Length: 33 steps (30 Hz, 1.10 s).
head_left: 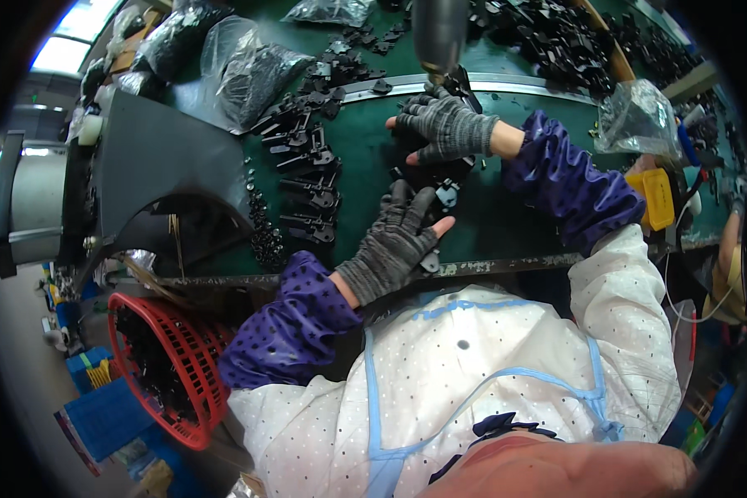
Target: Assembling mechanical components using an air screwdriver on an assembly line.
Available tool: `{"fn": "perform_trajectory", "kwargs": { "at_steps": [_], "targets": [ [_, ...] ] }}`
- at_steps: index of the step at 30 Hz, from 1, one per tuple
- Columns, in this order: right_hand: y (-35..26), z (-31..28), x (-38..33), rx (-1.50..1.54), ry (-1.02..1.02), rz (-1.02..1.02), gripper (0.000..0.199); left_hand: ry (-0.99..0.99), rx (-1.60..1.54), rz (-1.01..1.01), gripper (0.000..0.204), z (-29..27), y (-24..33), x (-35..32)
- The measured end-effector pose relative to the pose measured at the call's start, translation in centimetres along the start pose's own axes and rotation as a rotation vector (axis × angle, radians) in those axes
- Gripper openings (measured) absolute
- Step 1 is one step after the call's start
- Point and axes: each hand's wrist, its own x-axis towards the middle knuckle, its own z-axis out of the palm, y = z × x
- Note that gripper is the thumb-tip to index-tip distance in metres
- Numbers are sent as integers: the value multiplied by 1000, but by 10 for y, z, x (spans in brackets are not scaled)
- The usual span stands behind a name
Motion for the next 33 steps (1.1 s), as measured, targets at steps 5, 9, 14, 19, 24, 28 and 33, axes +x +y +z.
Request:
{"fn": "perform_trajectory", "kwargs": {
  "at_steps": [5,9,14,19,24,28,33],
  "targets": [
    [53,-30,-27,-77,374,-14,49,104,-66,-77,66,21,33,31],
    [106,-13,-50,80,27,174,43,93,-121,-69,72,24,45,35],
    [125,-9,-65,10,200,779,40,202,23,58,61,30,32,7],
    [122,-3,-60,90,229,922,45,80,2,64,40,-10,29,17],
    [128,-1,-66,39,125,497,50,299,41,-120,23,-51,-57,80],
    [135,33,-56,572,296,996,47,228,-57,91,25,-1,-140,134],
    [102,9,-56,607,269,813,47,68,107,-119,23,-2,-121,128]
  ]
}}
